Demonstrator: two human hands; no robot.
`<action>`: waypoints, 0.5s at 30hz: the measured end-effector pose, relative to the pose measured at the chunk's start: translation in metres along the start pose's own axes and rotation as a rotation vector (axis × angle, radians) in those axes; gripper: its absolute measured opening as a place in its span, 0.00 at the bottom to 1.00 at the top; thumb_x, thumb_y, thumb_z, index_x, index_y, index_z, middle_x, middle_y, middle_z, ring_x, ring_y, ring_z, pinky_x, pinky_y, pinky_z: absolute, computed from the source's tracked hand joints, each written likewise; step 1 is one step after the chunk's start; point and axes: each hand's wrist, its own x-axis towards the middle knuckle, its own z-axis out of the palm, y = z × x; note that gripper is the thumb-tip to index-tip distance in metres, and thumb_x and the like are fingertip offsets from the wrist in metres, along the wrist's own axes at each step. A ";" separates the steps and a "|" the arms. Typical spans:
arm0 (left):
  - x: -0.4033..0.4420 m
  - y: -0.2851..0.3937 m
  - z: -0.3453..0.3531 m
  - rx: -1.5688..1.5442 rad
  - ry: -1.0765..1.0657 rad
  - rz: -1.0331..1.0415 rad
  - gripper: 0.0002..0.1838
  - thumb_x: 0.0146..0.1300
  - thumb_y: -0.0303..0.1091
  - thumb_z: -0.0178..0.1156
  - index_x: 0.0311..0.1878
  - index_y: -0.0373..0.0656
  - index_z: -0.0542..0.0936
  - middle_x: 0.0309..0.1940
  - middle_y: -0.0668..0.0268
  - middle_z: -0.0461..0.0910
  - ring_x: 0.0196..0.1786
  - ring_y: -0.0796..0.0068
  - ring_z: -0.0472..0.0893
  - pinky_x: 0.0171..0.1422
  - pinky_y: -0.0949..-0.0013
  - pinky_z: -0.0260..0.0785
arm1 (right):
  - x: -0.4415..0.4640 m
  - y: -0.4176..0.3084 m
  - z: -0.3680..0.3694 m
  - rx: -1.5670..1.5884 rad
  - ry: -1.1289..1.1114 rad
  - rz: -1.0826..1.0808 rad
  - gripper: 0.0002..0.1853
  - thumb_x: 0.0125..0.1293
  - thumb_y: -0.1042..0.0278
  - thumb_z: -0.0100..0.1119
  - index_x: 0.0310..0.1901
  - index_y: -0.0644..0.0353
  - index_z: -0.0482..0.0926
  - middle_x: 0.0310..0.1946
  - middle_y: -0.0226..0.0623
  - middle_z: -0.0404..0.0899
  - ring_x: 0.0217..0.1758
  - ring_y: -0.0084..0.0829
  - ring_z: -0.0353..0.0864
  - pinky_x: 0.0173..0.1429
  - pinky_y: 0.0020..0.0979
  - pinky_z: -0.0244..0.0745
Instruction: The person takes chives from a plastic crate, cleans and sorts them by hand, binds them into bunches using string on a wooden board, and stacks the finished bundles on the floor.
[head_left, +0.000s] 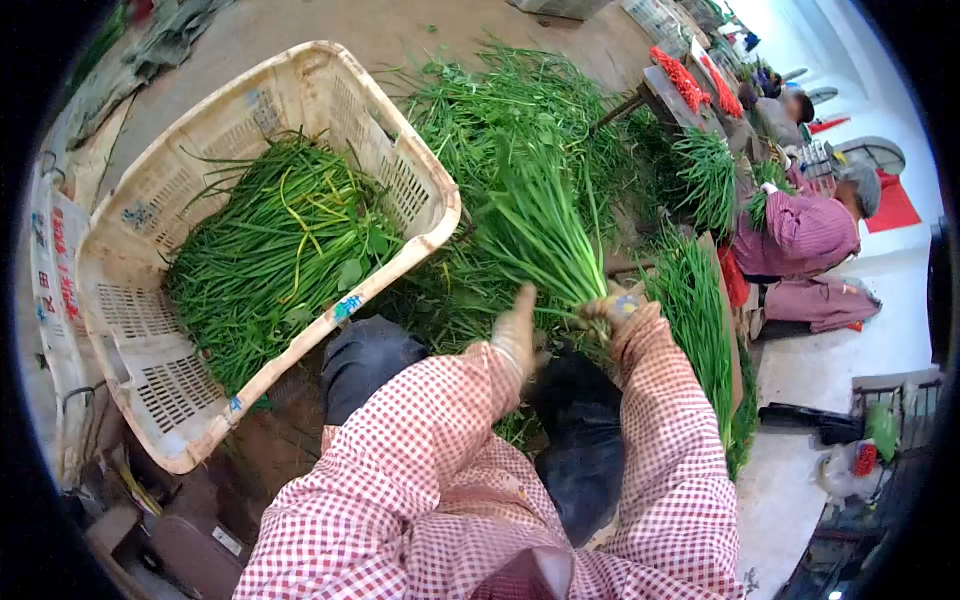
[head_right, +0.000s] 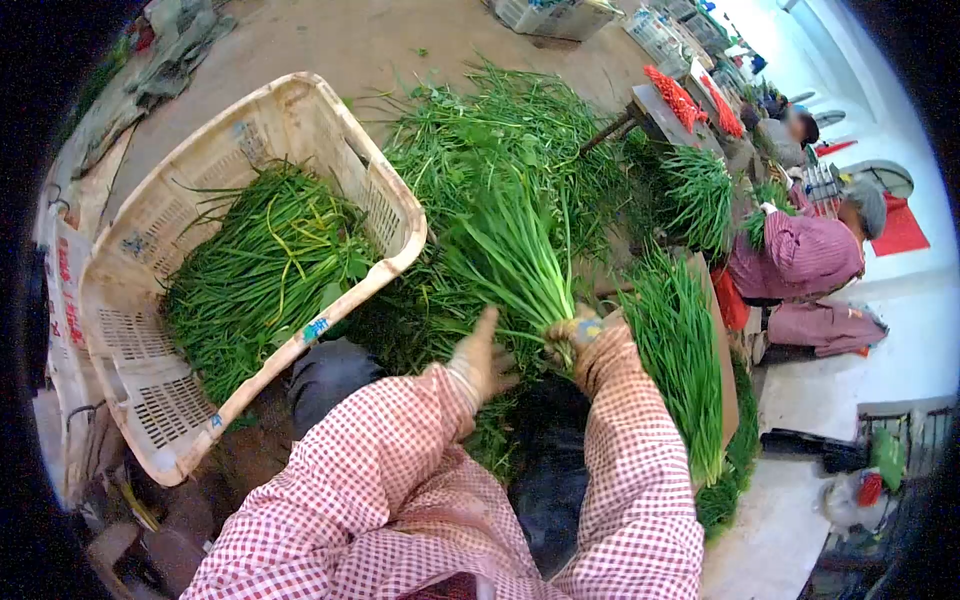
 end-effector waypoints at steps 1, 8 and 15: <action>0.001 -0.013 -0.001 0.033 -0.023 -0.055 0.46 0.60 0.60 0.59 0.74 0.47 0.52 0.70 0.48 0.55 0.72 0.47 0.57 0.70 0.40 0.53 | 0.005 -0.011 -0.003 0.034 -0.031 -0.017 0.24 0.51 0.84 0.58 0.53 0.61 0.71 0.37 0.40 0.79 0.36 0.33 0.79 0.34 0.36 0.81; -0.013 -0.033 0.005 0.701 -0.893 -0.151 0.38 0.53 0.42 0.66 0.68 0.45 0.64 0.56 0.63 0.71 0.55 0.73 0.71 0.57 0.66 0.67 | -0.040 -0.025 -0.041 0.401 -0.244 -0.124 0.27 0.47 0.77 0.60 0.54 0.64 0.72 0.32 0.38 0.79 0.27 0.31 0.80 0.23 0.27 0.78; -0.026 -0.030 -0.002 0.084 -0.807 0.044 0.39 0.50 0.51 0.72 0.62 0.43 0.70 0.57 0.61 0.76 0.58 0.62 0.76 0.63 0.55 0.68 | -0.109 0.027 -0.022 -0.183 -0.280 -0.173 0.25 0.52 0.71 0.66 0.53 0.63 0.71 0.35 0.38 0.81 0.28 0.30 0.81 0.33 0.28 0.78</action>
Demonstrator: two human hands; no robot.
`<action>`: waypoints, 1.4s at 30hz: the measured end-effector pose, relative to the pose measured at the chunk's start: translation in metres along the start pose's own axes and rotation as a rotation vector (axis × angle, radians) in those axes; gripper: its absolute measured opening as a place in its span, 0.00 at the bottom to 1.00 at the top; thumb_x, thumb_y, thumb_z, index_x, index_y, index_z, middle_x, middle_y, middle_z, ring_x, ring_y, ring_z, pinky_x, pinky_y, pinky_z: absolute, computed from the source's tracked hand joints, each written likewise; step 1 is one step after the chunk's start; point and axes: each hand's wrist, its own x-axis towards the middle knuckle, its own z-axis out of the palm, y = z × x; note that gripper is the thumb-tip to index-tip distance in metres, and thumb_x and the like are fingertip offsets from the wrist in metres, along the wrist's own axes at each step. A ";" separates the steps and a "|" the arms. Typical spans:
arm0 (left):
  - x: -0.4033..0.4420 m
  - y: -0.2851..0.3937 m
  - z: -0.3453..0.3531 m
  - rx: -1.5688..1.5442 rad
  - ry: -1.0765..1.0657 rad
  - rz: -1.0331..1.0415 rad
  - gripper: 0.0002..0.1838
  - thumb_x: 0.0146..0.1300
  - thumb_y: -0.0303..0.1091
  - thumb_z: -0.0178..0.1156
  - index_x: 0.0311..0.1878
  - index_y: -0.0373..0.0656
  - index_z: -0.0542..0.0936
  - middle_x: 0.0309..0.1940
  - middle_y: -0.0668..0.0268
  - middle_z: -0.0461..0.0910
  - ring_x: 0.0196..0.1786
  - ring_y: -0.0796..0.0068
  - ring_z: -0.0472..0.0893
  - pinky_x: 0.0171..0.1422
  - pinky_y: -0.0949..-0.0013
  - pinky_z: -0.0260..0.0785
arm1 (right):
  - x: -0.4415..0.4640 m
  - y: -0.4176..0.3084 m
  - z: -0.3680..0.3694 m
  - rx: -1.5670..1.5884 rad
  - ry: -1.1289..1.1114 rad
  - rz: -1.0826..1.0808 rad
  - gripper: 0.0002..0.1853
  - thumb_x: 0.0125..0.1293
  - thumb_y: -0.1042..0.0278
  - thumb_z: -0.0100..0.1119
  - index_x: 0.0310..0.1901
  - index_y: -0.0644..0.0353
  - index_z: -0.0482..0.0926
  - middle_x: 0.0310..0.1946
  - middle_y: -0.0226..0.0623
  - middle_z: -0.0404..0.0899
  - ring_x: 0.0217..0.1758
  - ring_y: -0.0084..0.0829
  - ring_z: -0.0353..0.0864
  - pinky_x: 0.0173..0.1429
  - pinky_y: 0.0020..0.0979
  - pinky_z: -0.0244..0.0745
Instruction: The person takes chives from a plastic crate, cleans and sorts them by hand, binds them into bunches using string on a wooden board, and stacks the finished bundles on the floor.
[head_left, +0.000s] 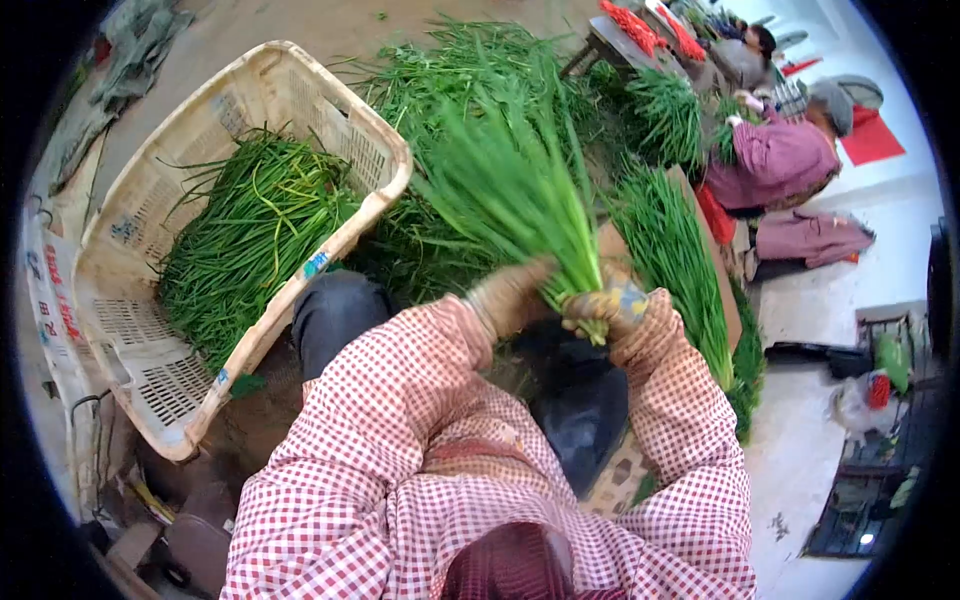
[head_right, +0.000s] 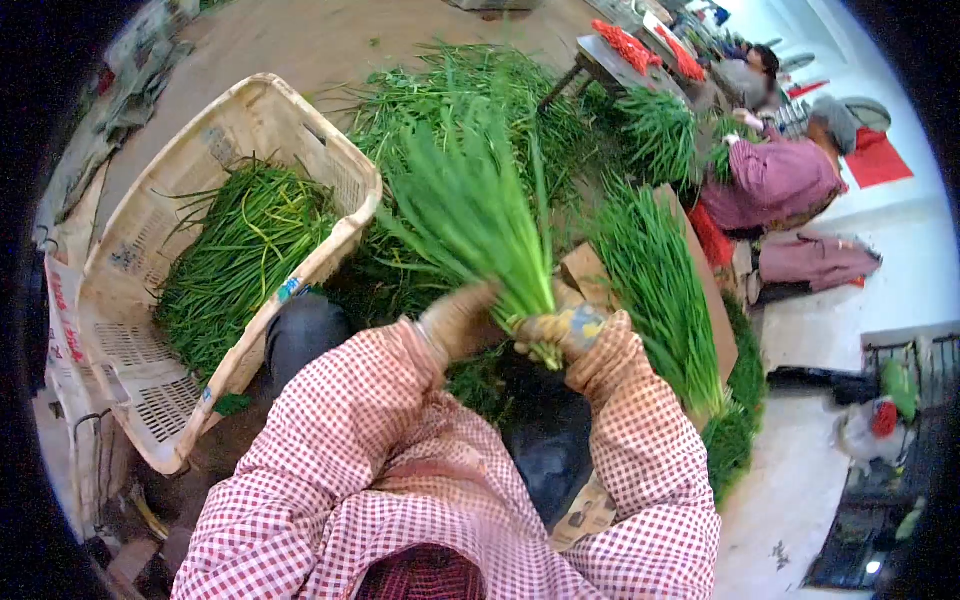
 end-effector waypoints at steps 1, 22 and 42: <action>-0.001 0.006 -0.001 -0.196 -0.056 0.100 0.40 0.51 0.52 0.72 0.63 0.42 0.68 0.56 0.59 0.76 0.59 0.58 0.75 0.66 0.48 0.65 | -0.013 0.008 0.017 0.153 0.006 -0.040 0.26 0.52 0.72 0.66 0.54 0.62 0.70 0.36 0.37 0.80 0.29 0.30 0.80 0.33 0.29 0.78; 0.101 -0.211 0.228 1.001 -0.555 0.068 0.33 0.58 0.52 0.63 0.63 0.47 0.68 0.60 0.67 0.73 0.62 0.73 0.70 0.69 0.64 0.60 | -0.247 0.104 -0.132 0.223 0.826 -0.987 0.47 0.48 0.58 0.77 0.67 0.60 0.60 0.58 0.40 0.74 0.60 0.33 0.73 0.64 0.34 0.69; 0.179 -0.317 0.223 0.848 -0.540 -0.310 0.32 0.47 0.26 0.68 0.58 0.36 0.71 0.49 0.62 0.79 0.51 0.66 0.79 0.58 0.61 0.72 | -0.204 0.235 -0.211 0.152 1.320 -0.723 0.33 0.64 0.51 0.61 0.62 0.68 0.65 0.52 0.46 0.79 0.56 0.34 0.79 0.57 0.30 0.75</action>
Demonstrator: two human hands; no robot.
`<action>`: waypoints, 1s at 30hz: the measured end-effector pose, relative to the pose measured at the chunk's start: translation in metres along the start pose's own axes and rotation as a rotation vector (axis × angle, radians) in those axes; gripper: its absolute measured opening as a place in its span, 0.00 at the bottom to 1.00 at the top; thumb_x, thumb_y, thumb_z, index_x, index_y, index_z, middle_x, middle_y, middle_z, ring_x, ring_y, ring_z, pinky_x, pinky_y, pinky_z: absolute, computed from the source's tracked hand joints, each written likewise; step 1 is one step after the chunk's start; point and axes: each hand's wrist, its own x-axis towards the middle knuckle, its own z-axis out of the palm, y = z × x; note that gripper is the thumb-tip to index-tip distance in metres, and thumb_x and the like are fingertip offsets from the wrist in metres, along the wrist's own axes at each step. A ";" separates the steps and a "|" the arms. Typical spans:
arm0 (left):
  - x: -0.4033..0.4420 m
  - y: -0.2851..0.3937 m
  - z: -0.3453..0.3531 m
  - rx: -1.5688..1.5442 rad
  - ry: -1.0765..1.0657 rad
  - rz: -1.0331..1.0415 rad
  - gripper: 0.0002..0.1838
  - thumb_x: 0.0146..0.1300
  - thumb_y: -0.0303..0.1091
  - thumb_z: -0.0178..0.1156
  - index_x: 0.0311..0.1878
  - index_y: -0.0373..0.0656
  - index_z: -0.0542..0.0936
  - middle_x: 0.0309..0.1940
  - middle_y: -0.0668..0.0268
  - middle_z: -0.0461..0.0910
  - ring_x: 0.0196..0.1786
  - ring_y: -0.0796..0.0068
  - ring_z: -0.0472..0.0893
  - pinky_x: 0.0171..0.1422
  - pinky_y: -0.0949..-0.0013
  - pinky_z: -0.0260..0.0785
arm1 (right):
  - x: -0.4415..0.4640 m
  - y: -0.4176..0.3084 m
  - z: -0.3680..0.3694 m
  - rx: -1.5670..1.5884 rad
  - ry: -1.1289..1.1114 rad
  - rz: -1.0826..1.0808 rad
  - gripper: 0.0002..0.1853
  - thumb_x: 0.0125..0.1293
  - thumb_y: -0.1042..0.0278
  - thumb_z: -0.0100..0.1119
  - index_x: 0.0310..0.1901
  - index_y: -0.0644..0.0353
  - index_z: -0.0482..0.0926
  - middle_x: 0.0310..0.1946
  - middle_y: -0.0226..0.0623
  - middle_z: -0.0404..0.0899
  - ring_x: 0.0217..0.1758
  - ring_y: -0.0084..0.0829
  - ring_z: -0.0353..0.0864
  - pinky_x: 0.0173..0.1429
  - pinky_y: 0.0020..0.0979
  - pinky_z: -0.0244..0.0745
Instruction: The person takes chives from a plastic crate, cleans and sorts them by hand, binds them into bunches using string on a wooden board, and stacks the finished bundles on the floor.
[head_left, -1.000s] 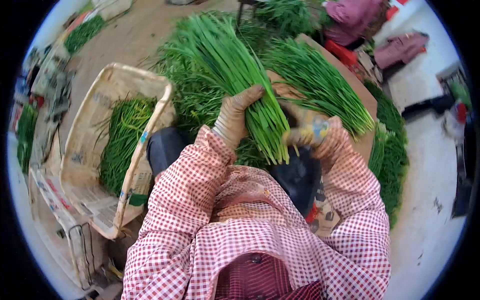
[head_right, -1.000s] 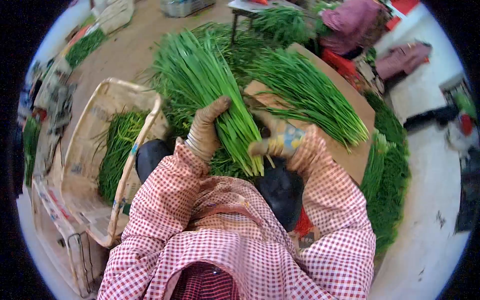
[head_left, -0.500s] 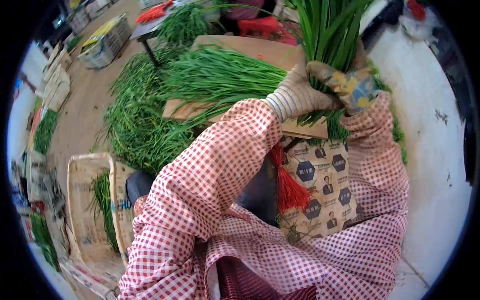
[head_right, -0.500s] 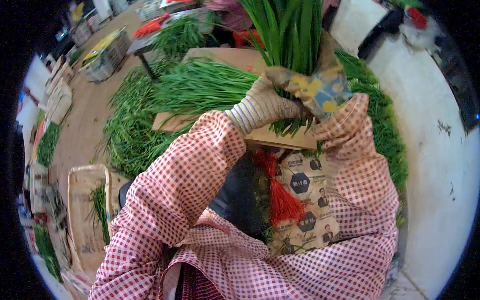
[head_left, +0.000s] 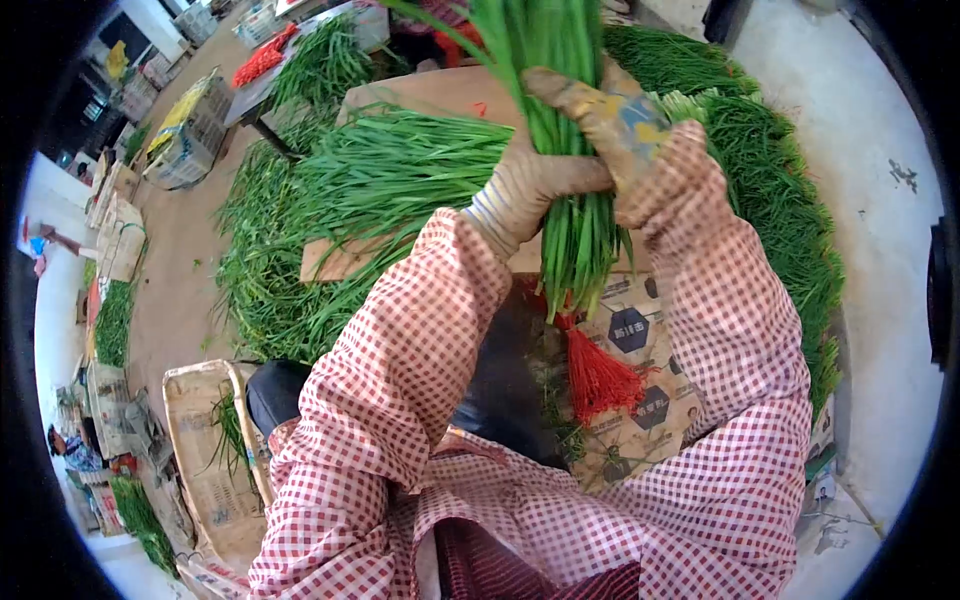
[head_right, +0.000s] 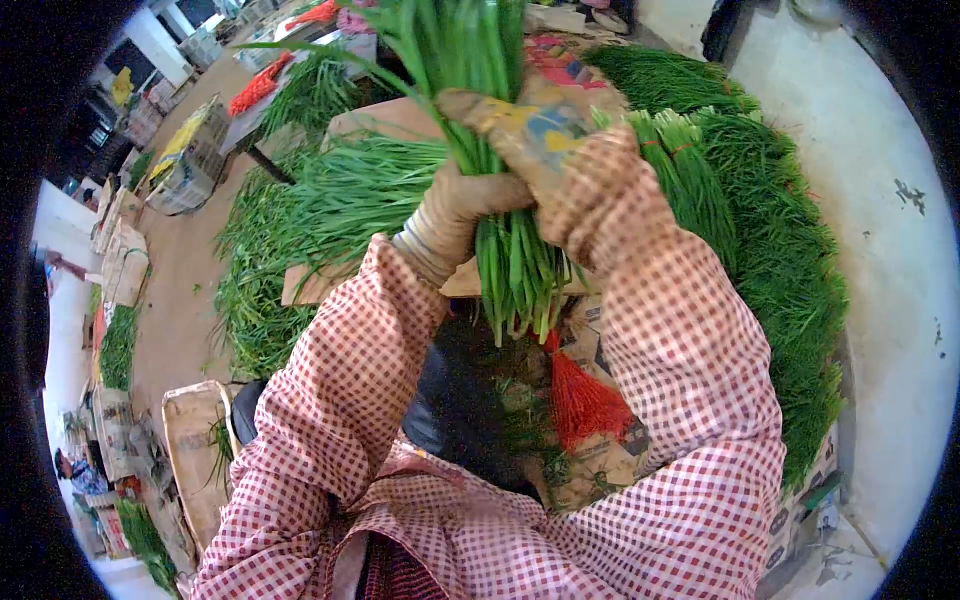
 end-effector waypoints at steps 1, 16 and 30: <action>-0.008 0.004 -0.009 -0.120 0.023 -0.023 0.32 0.47 0.24 0.68 0.58 0.35 0.70 0.48 0.60 0.79 0.50 0.65 0.80 0.57 0.61 0.73 | -0.005 -0.016 0.021 -0.179 0.020 0.001 0.34 0.64 0.48 0.60 0.62 0.68 0.65 0.52 0.46 0.78 0.56 0.34 0.78 0.57 0.30 0.75; -0.177 0.058 -0.137 -0.755 0.435 0.386 0.28 0.52 0.24 0.59 0.60 0.43 0.69 0.35 0.68 0.76 0.39 0.71 0.78 0.51 0.61 0.74 | -0.065 -0.037 0.062 0.421 -0.866 0.315 0.23 0.66 0.55 0.61 0.53 0.65 0.73 0.42 0.32 0.78 0.41 0.22 0.77 0.48 0.26 0.74; -0.241 0.088 -0.135 -0.475 0.754 0.402 0.16 0.53 0.35 0.63 0.44 0.40 0.77 0.36 0.62 0.80 0.41 0.62 0.80 0.52 0.58 0.75 | -0.107 -0.142 0.159 -0.609 -0.981 0.104 0.51 0.50 0.49 0.70 0.71 0.58 0.53 0.63 0.52 0.67 0.66 0.47 0.68 0.72 0.40 0.59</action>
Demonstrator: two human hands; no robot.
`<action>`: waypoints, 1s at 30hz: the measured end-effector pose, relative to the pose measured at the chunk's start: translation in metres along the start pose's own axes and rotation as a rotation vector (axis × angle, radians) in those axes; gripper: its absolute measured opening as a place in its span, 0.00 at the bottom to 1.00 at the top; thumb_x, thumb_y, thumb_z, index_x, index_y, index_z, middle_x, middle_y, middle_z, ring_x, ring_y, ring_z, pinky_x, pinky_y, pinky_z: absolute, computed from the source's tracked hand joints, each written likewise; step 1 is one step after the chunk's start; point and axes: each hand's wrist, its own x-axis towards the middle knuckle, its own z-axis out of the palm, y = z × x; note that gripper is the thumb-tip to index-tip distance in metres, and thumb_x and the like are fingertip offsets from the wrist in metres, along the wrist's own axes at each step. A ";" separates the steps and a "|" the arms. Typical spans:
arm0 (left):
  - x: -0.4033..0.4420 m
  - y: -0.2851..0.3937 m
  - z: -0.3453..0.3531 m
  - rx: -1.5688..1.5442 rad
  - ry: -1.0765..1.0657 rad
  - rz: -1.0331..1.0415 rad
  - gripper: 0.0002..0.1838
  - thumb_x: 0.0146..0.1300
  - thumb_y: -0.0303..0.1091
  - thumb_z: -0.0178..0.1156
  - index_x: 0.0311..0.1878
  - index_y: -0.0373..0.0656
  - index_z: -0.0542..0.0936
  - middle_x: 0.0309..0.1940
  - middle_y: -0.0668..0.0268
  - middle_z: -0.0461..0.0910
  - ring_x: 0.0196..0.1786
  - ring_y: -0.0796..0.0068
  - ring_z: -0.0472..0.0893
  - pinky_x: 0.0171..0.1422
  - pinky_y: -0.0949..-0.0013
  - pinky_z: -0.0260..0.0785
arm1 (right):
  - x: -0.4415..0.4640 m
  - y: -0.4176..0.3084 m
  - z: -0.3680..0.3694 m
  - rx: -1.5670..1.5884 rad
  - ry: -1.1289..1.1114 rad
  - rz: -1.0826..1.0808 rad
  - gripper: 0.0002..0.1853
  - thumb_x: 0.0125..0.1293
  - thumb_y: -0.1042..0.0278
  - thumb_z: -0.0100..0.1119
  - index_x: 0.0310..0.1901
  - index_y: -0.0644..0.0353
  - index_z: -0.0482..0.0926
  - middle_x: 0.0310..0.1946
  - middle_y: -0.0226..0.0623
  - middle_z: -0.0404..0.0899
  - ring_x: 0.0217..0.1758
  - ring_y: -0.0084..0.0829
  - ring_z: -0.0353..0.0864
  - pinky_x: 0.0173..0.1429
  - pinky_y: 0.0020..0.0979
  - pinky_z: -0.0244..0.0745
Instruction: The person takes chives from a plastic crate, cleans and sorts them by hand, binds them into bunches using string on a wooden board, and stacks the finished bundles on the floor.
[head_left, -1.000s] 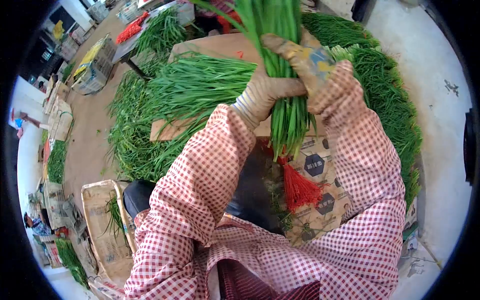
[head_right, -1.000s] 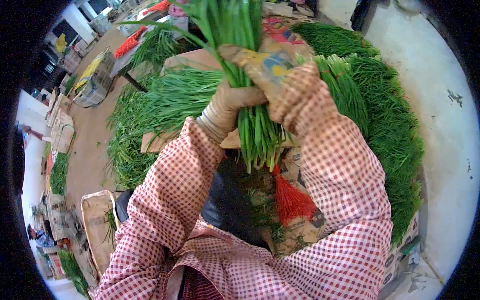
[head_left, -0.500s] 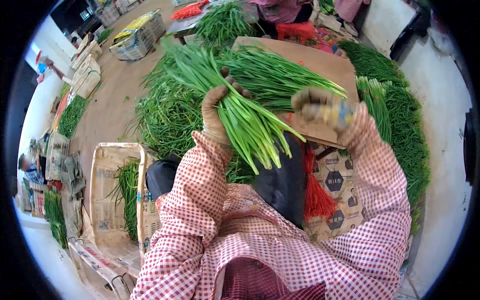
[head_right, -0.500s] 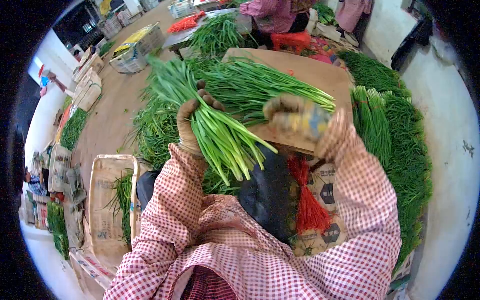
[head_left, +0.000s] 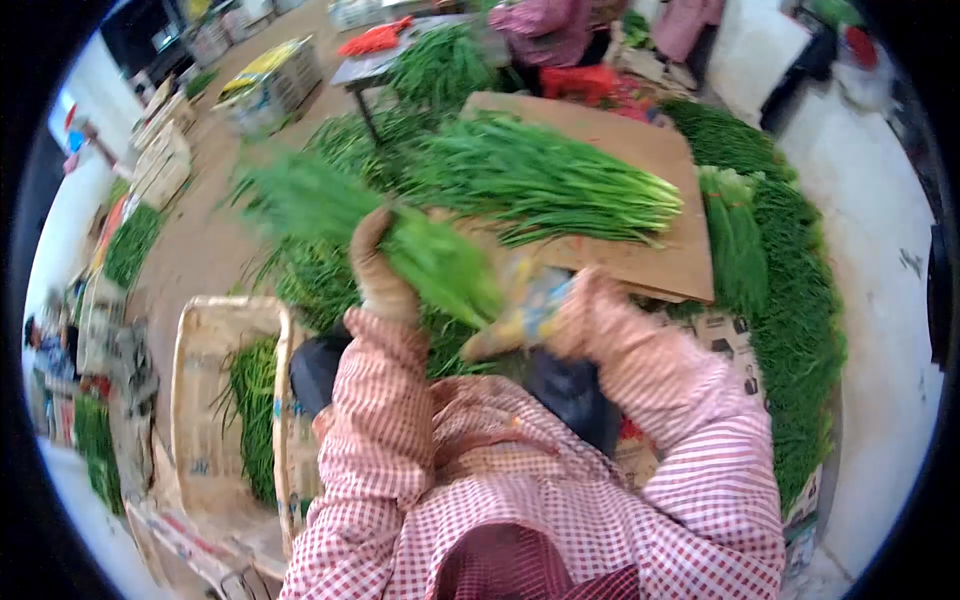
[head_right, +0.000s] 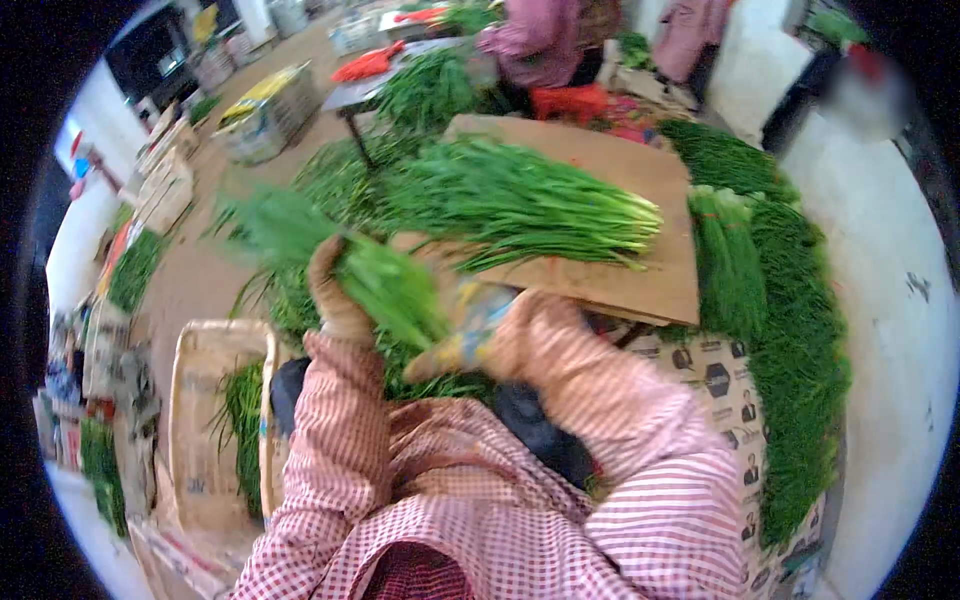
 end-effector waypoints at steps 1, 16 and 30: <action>0.005 -0.001 -0.011 -0.022 0.000 0.008 0.15 0.54 0.35 0.63 0.44 0.39 0.77 0.37 0.62 0.80 0.41 0.62 0.80 0.52 0.58 0.75 | 0.016 0.014 0.034 0.124 0.118 -0.068 0.56 0.47 0.45 0.71 0.72 0.58 0.49 0.63 0.53 0.67 0.66 0.47 0.69 0.70 0.39 0.61; 0.036 -0.117 0.014 -0.199 -0.158 -0.180 0.28 0.58 0.42 0.61 0.61 0.42 0.71 0.55 0.58 0.76 0.57 0.58 0.75 0.70 0.48 0.61 | 0.042 0.185 0.093 0.367 0.337 -0.037 0.19 0.69 0.59 0.48 0.58 0.58 0.73 0.47 0.32 0.77 0.38 0.25 0.73 0.45 0.21 0.70; 0.238 -0.080 0.006 0.229 -0.067 -0.027 0.21 0.64 0.44 0.54 0.55 0.41 0.74 0.58 0.59 0.74 0.56 0.57 0.75 0.66 0.52 0.65 | 0.038 0.273 -0.075 -0.052 0.211 0.448 0.24 0.66 0.58 0.54 0.61 0.56 0.69 0.51 0.45 0.78 0.55 0.43 0.78 0.61 0.37 0.73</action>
